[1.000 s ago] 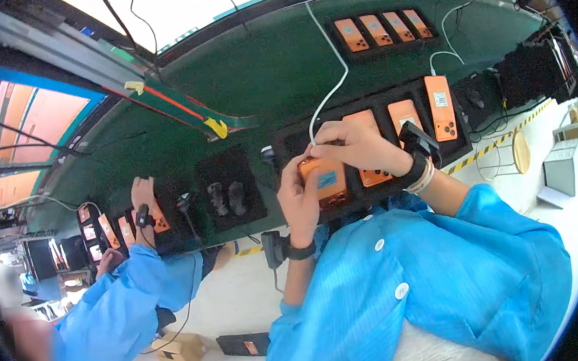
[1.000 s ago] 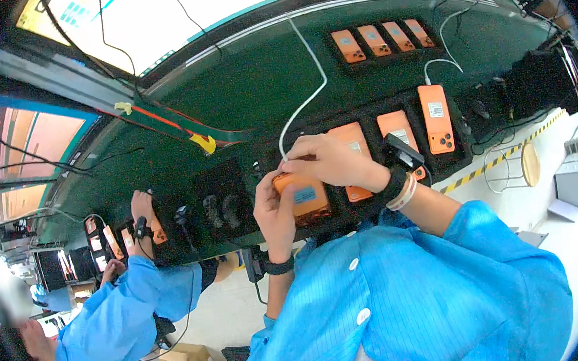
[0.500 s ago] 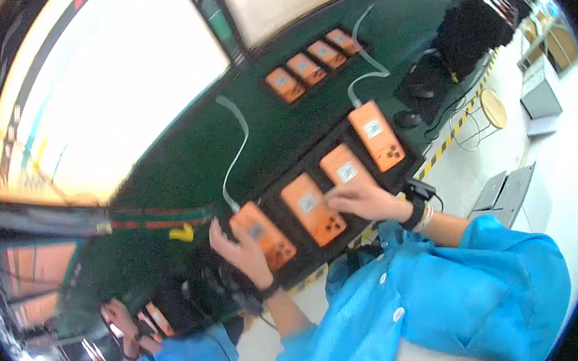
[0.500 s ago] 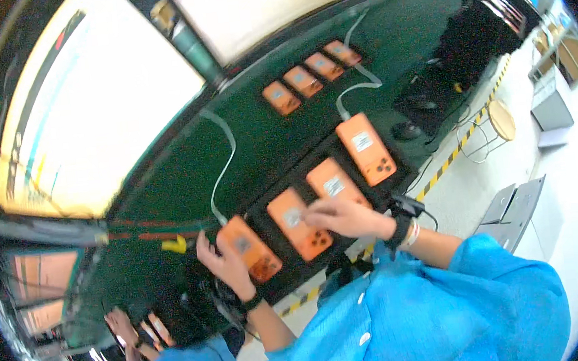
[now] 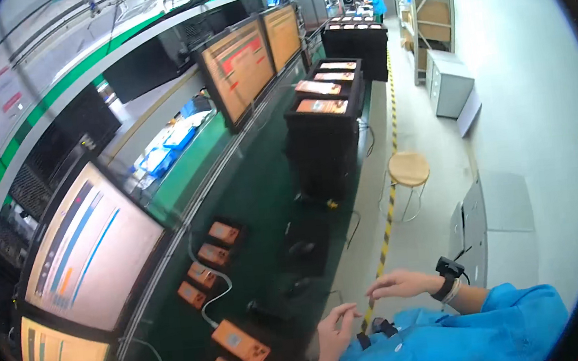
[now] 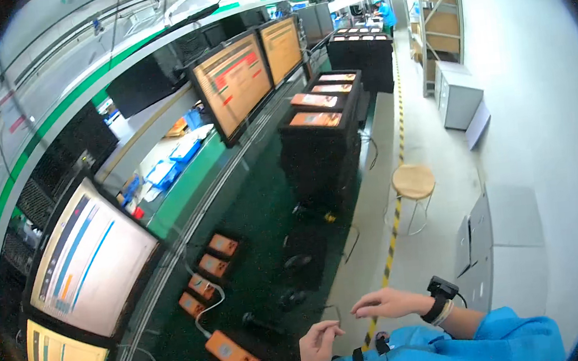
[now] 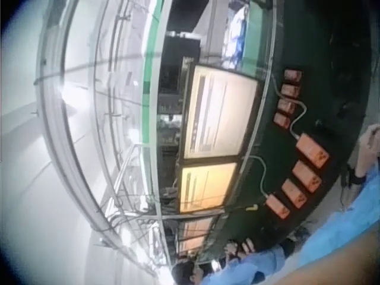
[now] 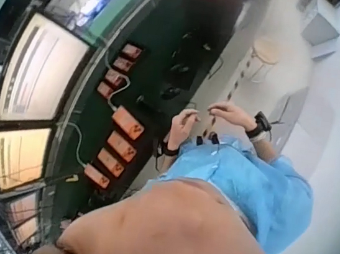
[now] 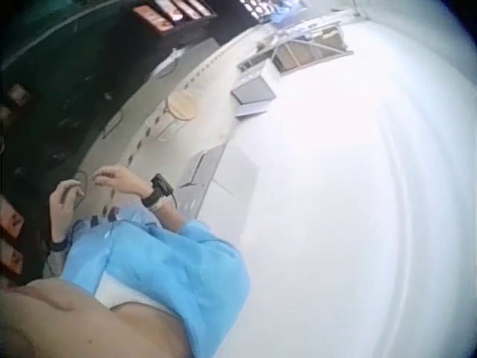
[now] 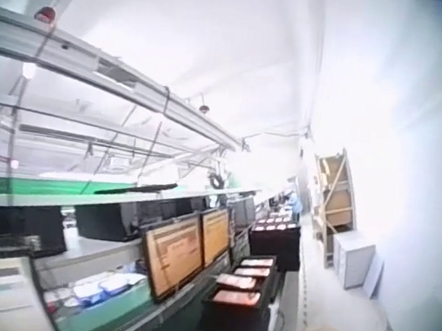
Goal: The person is scanning barcodes on handheld electronic devices, connecting USB cables for testing, and organizing them in trays on a factory assembly line.
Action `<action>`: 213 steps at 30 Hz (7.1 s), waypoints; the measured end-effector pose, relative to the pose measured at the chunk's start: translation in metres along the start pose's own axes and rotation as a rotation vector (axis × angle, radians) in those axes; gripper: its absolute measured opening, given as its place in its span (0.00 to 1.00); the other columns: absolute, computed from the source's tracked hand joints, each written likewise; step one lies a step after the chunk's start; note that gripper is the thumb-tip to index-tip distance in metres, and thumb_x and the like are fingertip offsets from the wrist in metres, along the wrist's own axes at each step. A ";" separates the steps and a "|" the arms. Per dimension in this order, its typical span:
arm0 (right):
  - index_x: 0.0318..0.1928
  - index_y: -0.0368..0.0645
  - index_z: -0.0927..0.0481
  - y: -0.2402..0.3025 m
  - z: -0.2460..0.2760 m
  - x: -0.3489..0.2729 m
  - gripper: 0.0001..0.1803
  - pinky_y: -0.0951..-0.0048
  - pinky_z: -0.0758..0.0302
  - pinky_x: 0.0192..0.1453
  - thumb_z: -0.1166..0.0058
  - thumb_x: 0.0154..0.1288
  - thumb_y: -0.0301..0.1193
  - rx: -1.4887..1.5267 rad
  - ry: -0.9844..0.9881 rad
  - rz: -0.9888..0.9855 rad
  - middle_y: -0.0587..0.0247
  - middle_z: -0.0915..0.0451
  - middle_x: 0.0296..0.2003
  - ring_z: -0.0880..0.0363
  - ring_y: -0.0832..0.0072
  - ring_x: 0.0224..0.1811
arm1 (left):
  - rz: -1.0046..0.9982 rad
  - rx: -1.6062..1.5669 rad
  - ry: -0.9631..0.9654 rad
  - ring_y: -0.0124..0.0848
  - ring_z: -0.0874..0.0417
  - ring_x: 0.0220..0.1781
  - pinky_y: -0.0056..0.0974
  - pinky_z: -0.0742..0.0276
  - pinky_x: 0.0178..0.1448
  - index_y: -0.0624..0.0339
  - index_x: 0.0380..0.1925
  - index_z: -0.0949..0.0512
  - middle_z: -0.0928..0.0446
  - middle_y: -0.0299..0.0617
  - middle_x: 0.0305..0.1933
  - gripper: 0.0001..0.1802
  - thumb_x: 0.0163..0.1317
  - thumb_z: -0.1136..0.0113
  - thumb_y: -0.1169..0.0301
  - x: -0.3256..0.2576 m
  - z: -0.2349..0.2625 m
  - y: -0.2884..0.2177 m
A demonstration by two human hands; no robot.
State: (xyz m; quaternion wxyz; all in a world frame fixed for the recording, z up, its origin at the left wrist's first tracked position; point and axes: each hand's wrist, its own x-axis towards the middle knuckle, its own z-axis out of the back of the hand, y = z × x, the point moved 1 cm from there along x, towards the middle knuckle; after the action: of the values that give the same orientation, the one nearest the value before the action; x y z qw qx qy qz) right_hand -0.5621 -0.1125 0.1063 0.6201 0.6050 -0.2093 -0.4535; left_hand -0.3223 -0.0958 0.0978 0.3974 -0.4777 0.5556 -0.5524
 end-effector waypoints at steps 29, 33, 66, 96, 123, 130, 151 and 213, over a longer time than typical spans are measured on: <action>0.54 0.37 0.20 0.186 0.552 0.392 0.31 0.69 0.25 0.54 0.49 0.67 0.54 -0.975 -0.283 0.332 0.53 0.18 0.47 0.19 0.65 0.49 | 0.524 0.848 -0.741 0.58 0.30 0.57 0.51 0.35 0.65 0.78 0.54 0.34 0.29 0.66 0.52 0.30 0.52 0.40 0.72 0.449 -0.104 0.314; 0.45 0.34 0.17 0.190 0.577 0.437 0.28 0.71 0.23 0.45 0.45 0.66 0.51 -0.786 0.037 0.312 0.55 0.16 0.35 0.18 0.70 0.38 | 0.474 0.509 -0.791 0.51 0.26 0.57 0.47 0.33 0.64 0.76 0.55 0.34 0.28 0.63 0.56 0.28 0.55 0.42 0.73 0.437 -0.057 0.455; 0.46 0.32 0.42 0.180 0.628 0.440 0.32 0.61 0.26 0.31 0.34 0.58 0.37 -0.706 0.845 0.697 0.44 0.25 0.27 0.22 0.53 0.29 | 0.301 -0.306 -0.865 0.33 0.24 0.18 0.35 0.26 0.17 0.70 0.53 0.35 0.31 0.45 0.26 0.22 0.66 0.45 0.66 0.587 -0.323 -0.092; 0.40 0.41 0.18 0.193 0.623 0.452 0.18 0.79 0.27 0.47 0.56 0.75 0.41 -0.239 0.944 0.294 0.72 0.24 0.31 0.25 0.83 0.35 | 0.489 0.517 -1.259 0.26 0.23 0.32 0.31 0.26 0.38 0.66 0.44 0.25 0.22 0.41 0.32 0.13 0.66 0.41 0.68 0.434 -0.186 0.031; 0.53 0.35 0.25 0.195 0.595 0.441 0.18 0.79 0.26 0.44 0.39 0.64 0.27 -0.065 0.707 0.387 0.67 0.19 0.31 0.21 0.83 0.39 | -0.073 0.626 -1.120 0.30 0.24 0.46 0.34 0.27 0.50 0.68 0.47 0.24 0.23 0.47 0.49 0.13 0.66 0.46 0.71 0.533 -0.160 -0.052; 0.45 0.35 0.26 0.212 0.599 0.416 0.14 0.81 0.24 0.40 0.37 0.63 0.27 0.157 0.691 0.421 0.63 0.19 0.29 0.20 0.83 0.34 | 0.098 0.638 -0.495 0.43 0.16 0.43 0.41 0.22 0.46 0.66 0.53 0.27 0.20 0.54 0.43 0.26 0.59 0.32 0.63 0.612 -0.209 -0.097; 0.45 0.38 0.25 0.243 0.625 0.392 0.12 0.86 0.20 0.32 0.38 0.62 0.23 -0.341 0.734 0.729 0.63 0.20 0.40 0.16 0.80 0.38 | 0.038 0.629 -0.455 0.30 0.22 0.21 0.33 0.27 0.29 0.64 0.50 0.28 0.18 0.47 0.29 0.20 0.63 0.35 0.67 0.616 -0.232 -0.101; 0.30 0.37 0.21 0.028 0.559 0.235 0.07 0.69 0.22 0.28 0.44 0.62 0.29 0.378 0.218 0.455 0.52 0.18 0.21 0.19 0.67 0.21 | -0.349 -1.014 -1.485 0.35 0.22 0.49 0.38 0.23 0.56 0.62 0.45 0.26 0.22 0.41 0.48 0.12 0.64 0.42 0.69 0.453 -0.028 0.174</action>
State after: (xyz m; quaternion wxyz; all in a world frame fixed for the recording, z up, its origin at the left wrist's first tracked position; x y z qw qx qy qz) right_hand -0.8874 -0.6210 0.1658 0.6011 0.6922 -0.3520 -0.1887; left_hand -0.4686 -0.5404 -0.0339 0.3060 -0.9046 0.2533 0.1545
